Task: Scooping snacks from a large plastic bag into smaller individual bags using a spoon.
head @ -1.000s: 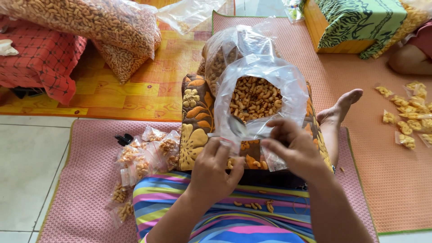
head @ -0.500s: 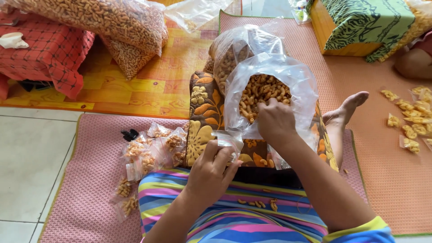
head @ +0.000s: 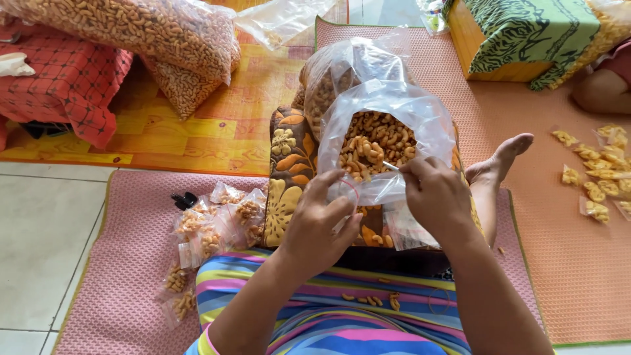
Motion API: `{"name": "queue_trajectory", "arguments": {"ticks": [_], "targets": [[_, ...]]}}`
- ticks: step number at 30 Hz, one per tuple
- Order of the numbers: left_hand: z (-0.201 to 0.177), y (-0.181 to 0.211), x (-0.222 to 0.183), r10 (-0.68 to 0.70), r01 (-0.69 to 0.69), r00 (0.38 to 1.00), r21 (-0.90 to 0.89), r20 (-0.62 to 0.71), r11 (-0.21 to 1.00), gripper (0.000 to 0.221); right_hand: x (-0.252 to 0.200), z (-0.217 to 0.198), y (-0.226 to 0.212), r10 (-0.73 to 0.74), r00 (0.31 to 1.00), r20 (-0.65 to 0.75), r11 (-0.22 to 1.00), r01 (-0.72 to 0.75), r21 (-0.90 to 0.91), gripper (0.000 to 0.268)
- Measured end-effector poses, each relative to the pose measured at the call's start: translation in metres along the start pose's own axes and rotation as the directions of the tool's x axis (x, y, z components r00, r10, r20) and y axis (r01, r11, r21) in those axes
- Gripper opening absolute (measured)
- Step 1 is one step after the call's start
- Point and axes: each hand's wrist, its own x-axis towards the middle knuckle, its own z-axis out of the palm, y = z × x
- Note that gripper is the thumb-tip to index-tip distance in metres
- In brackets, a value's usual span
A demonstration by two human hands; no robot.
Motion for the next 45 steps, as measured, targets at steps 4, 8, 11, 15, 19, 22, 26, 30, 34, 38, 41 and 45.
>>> {"name": "queue_trajectory", "arguments": {"ticks": [4, 8, 11, 15, 19, 22, 26, 30, 34, 38, 41, 45], "targets": [[0.015, -0.002, 0.010, 0.009, -0.007, 1.000, 0.171, -0.013, 0.985, 0.030, -0.003, -0.053, -0.010, -0.041, 0.998, -0.039, 0.999, 0.041, 0.003, 0.016], [0.013, 0.016, 0.031, -0.025, 0.014, 0.999, 0.238, 0.043, 0.971, 0.058, 0.016, -0.071, 0.024, -0.231, 0.973, -0.022, 0.966, 0.232, 0.114, 0.017], [0.015, 0.017, 0.040, -0.036, 0.010, 0.993, 0.231, 0.109, 0.973, 0.063, 0.027, -0.096, 0.033, -0.284, 0.958, 0.041, 0.935, 0.268, 0.232, 0.017], [0.029, 0.009, 0.050, -0.046, 0.003, 0.983, 0.238, 0.176, 0.971, 0.068, 0.042, -0.124, 0.031, -0.462, 0.885, 0.066, 0.882, 0.450, 0.137, 0.014], [0.044, 0.000, 0.061, -0.020, -0.013, 0.985, 0.196, 0.169, 0.980, 0.072, 0.062, -0.137, 0.007, -0.263, 0.917, 0.300, 0.948, 0.304, -0.098, 0.016], [0.058, -0.010, 0.063, -0.003, -0.026, 0.983, 0.156, 0.184, 0.987, 0.071, 0.077, -0.134, 0.000, -0.364, 0.878, 0.312, 0.882, 0.432, -0.187, 0.019], [0.060, -0.016, 0.066, -0.056, 0.006, 0.951, 0.161, 0.303, 0.987, 0.082, 0.093, -0.129, -0.017, -0.273, 0.872, 0.406, 0.854, 0.414, -0.316, 0.021], [0.057, -0.022, 0.064, 0.039, -0.106, 0.943, 0.185, 0.331, 0.977, 0.075, 0.100, -0.127, -0.023, -0.268, 0.867, 0.420, 0.852, 0.417, -0.317, 0.019], [0.069, -0.030, 0.061, 0.025, -0.087, 0.957, 0.205, 0.290, 0.975, 0.078, 0.099, -0.123, -0.019, -0.339, 0.853, 0.397, 0.795, 0.485, -0.365, 0.019], [0.075, -0.034, 0.061, -0.023, -0.013, 0.949, 0.110, 0.314, 0.994, 0.090, 0.090, -0.125, -0.024, -0.480, 0.806, 0.346, 0.667, 0.591, -0.454, 0.017], [0.083, -0.036, 0.061, -0.011, -0.024, 0.957, 0.117, 0.291, 0.993, 0.090, 0.088, -0.125, -0.036, -0.598, 0.732, 0.326, 0.548, 0.671, -0.500, 0.010], [0.084, -0.033, 0.064, -0.003, -0.008, 0.980, 0.054, 0.199, 0.998, 0.082, 0.081, -0.122, -0.052, -0.685, 0.662, 0.306, 0.398, 0.691, -0.604, 0.005]]}}
